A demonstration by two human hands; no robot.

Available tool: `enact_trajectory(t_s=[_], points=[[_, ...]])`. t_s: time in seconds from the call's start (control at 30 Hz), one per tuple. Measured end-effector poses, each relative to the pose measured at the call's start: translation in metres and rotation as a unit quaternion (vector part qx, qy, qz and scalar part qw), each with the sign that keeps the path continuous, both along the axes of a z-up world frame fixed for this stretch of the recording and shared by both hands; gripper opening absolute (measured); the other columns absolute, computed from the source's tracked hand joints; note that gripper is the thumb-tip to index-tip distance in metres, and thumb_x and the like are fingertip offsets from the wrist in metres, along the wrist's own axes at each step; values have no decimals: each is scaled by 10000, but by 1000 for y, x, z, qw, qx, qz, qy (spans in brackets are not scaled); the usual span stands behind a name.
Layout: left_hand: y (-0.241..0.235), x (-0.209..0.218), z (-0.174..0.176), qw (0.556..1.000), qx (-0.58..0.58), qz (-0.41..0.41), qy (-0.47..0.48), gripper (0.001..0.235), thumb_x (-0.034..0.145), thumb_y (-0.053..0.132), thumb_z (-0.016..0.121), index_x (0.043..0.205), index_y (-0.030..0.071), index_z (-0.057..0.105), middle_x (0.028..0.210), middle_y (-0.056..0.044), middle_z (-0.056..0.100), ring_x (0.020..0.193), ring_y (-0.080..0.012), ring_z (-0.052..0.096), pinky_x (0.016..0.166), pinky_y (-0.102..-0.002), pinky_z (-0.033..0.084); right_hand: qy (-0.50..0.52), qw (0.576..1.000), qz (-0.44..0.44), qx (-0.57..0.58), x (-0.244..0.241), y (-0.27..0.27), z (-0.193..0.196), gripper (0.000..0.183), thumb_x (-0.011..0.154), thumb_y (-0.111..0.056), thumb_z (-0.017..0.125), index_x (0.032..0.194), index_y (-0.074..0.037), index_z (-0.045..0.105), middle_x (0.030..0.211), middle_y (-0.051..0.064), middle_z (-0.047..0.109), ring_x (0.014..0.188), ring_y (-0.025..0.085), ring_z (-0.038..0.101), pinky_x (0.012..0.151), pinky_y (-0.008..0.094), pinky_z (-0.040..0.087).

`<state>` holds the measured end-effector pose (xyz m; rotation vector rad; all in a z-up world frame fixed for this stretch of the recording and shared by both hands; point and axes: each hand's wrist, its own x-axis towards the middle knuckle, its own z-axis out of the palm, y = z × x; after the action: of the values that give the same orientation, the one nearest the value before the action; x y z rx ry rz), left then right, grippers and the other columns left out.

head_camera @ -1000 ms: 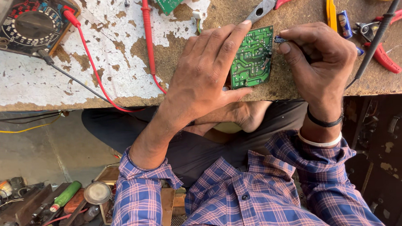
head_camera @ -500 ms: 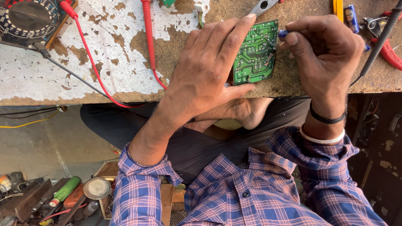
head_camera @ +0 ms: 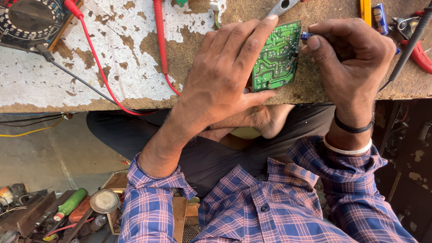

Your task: The person uses a multimeter to test points on a green circuit board, then uses a screwdriver to remove a small component. They place the component on the table and continue testing the board with the multimeter.

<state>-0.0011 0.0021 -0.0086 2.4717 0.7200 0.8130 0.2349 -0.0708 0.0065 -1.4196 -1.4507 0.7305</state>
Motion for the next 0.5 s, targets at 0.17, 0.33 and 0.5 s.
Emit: enact_trajectory(t_s=[0.17,0.33,0.5], points=[[0,0,0,999,44,-1,2,1142,767,533,1007,1560,58,336,1402,-88,518,1336,-281,494,1113,-463,412,0,1000,-11,-4,-1,1,1,98,1125,-13,746,1179,52,697,1044,116,736,944,143,751,831,238,630],[-1,2,0,998,62,-5,-3,1126,778,547,987,1555,43,347,1404,-97,521,1317,-277,503,1106,-456,400,46,999,-9,-11,0,2,1,129,1129,-58,747,1202,39,703,1061,107,733,932,135,750,820,226,623],[-3,1,-1,997,77,-11,9,1125,855,555,969,1601,50,296,1449,-104,503,1334,-271,516,1136,-455,396,42,999,-21,-14,0,1,0,154,1091,-84,743,1178,38,705,1026,100,730,886,129,745,752,212,607]])
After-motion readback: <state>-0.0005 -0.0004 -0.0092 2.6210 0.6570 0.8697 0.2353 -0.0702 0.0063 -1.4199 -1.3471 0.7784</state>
